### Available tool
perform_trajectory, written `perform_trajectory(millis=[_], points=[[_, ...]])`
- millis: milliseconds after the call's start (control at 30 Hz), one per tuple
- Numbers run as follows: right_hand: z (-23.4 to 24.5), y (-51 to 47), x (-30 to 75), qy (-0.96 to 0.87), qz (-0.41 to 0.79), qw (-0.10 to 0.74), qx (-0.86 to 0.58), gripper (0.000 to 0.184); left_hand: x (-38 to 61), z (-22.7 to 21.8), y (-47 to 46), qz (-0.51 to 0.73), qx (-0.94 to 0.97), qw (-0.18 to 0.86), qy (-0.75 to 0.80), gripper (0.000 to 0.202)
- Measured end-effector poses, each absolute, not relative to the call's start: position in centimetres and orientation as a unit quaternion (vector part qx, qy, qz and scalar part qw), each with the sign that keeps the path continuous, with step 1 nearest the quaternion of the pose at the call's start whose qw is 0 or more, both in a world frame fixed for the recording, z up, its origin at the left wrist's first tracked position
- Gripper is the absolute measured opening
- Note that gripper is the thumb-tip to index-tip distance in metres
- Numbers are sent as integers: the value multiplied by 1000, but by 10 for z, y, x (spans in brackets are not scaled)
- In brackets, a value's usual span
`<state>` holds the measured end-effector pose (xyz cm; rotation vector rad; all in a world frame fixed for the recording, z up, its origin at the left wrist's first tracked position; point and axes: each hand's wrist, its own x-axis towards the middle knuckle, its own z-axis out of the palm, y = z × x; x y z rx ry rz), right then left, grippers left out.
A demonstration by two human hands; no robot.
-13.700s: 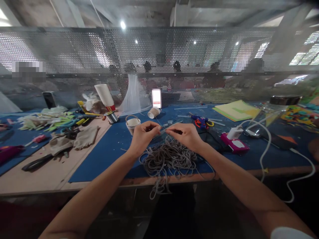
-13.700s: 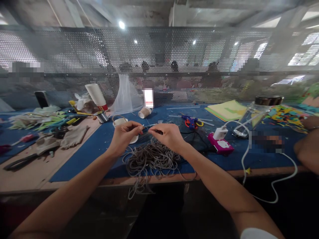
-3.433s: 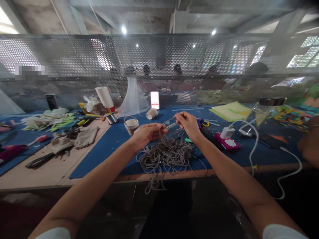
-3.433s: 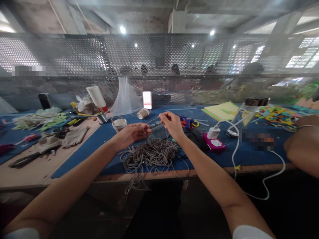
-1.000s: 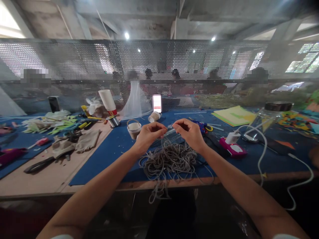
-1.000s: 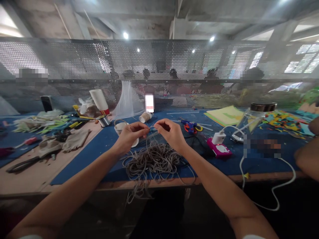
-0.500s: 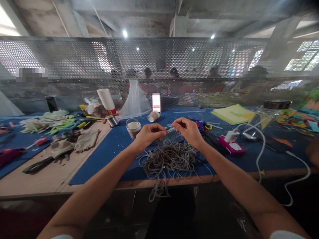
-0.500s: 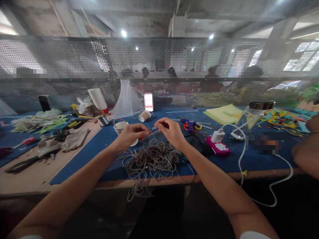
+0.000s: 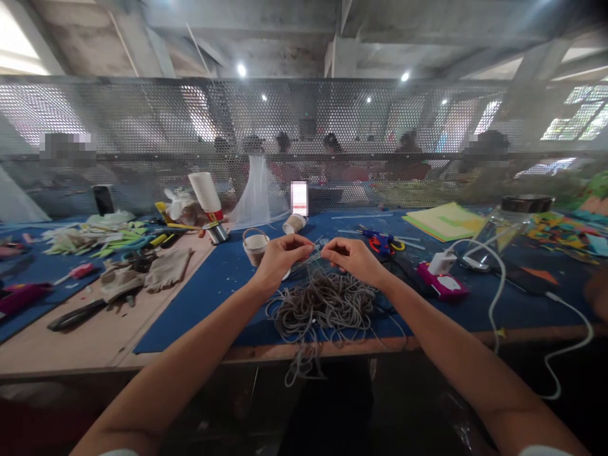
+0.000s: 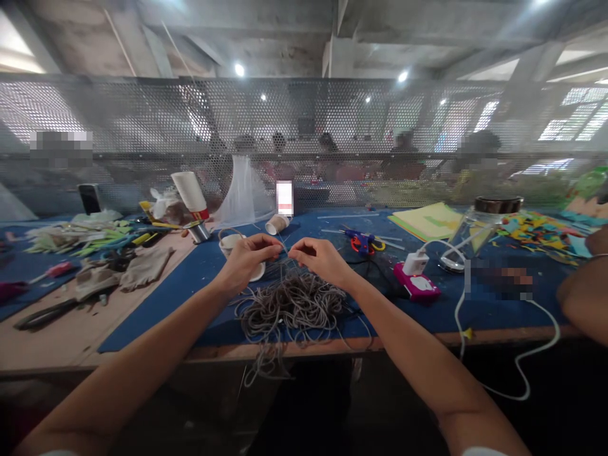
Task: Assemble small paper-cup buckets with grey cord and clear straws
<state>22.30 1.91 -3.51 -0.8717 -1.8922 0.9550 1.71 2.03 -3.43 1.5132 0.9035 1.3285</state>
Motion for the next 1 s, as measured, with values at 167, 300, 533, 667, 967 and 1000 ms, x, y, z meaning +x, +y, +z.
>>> perform_trajectory(millis=[167,300,533,667,967,1000], points=[[-31,16,224,-730,367,468,-336,29,18,-37,20,525,638,418,378,17],[-31,17,225,-710,337,515,-342,26,20,-36,17,480,670,413,387,19],[-37,29,230,-695,312,520,-386,30,18,-35,17,473,636,489,363,15],[-38,31,231,-717,302,498,-384,30,16,-35,19,489,587,542,351,16],[-37,28,230,-786,174,487,-337,22,16,-33,18,500,549,590,316,15],[-37,27,229,-786,180,488,-334,23,15,-33,18,502,548,594,309,15]])
